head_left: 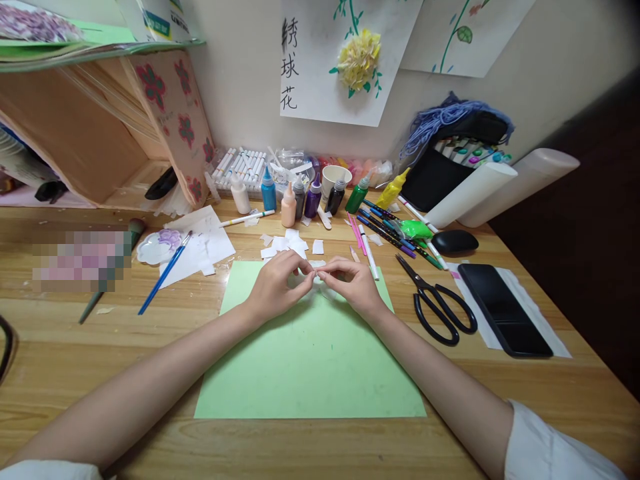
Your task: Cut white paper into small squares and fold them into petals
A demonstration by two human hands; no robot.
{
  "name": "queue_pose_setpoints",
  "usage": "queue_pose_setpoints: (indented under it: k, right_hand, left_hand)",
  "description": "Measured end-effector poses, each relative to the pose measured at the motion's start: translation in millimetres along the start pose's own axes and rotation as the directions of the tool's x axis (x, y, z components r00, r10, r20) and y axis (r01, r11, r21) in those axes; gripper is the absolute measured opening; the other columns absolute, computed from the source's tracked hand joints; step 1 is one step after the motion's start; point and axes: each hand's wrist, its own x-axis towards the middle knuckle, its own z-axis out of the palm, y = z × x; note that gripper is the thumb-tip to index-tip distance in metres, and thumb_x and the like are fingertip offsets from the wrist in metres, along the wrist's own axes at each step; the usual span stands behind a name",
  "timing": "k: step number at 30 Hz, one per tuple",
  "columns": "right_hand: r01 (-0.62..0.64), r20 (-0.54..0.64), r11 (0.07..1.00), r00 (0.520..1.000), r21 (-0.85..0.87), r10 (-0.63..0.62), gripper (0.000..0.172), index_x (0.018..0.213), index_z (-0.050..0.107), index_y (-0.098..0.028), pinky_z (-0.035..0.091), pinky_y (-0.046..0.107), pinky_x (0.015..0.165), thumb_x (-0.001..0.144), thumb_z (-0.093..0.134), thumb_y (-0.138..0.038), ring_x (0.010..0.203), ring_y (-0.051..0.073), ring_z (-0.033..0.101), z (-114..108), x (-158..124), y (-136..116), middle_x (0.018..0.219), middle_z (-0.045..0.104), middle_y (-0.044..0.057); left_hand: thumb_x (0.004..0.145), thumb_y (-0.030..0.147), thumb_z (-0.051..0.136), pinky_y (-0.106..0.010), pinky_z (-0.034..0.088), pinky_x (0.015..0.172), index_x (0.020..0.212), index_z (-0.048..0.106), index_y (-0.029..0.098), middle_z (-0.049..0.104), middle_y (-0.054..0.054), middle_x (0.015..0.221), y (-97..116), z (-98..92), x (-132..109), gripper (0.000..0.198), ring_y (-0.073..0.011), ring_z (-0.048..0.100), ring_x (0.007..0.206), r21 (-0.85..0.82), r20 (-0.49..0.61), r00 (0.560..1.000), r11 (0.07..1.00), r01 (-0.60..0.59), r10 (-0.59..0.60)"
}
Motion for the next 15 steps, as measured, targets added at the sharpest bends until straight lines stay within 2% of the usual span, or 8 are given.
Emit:
queue_pose_setpoints:
  k: [6, 15]
  right_hand:
    - [-0.001, -0.043, 0.999, 0.999, -0.033, -0.001, 0.015, 0.072, 0.070, -0.017, 0.040, 0.026, 0.056, 0.073, 0.068, -0.033, 0.063, 0.013, 0.050, 1.0, 0.3, -0.8, 0.070, 0.062, 0.002]
    - [0.022, -0.047, 0.998, 0.999, -0.064, -0.025, 0.011, 0.071, 0.068, -0.018, 0.039, 0.027, 0.057, 0.074, 0.066, -0.028, 0.063, 0.013, 0.050, 1.8, -0.3, -2.0, 0.070, 0.062, 0.002]
  left_hand:
    - [0.083, 0.024, 0.054, -0.028, 0.041, 0.066, 0.079, 0.054, 0.018, 0.060, -0.003, 0.078, -0.3, 0.7, 0.0, 0.008, -0.0146, 0.053, 0.074, -0.011, 0.000, 0.999, 0.999, 0.033, -0.033]
    - [0.081, 0.019, 0.055, -0.026, 0.041, 0.064, 0.078, 0.056, 0.017, 0.059, -0.002, 0.075, -1.7, 1.0, -0.3, 0.005, -0.0128, 0.051, 0.069, -0.004, 0.003, 1.000, 1.000, 0.009, -0.009]
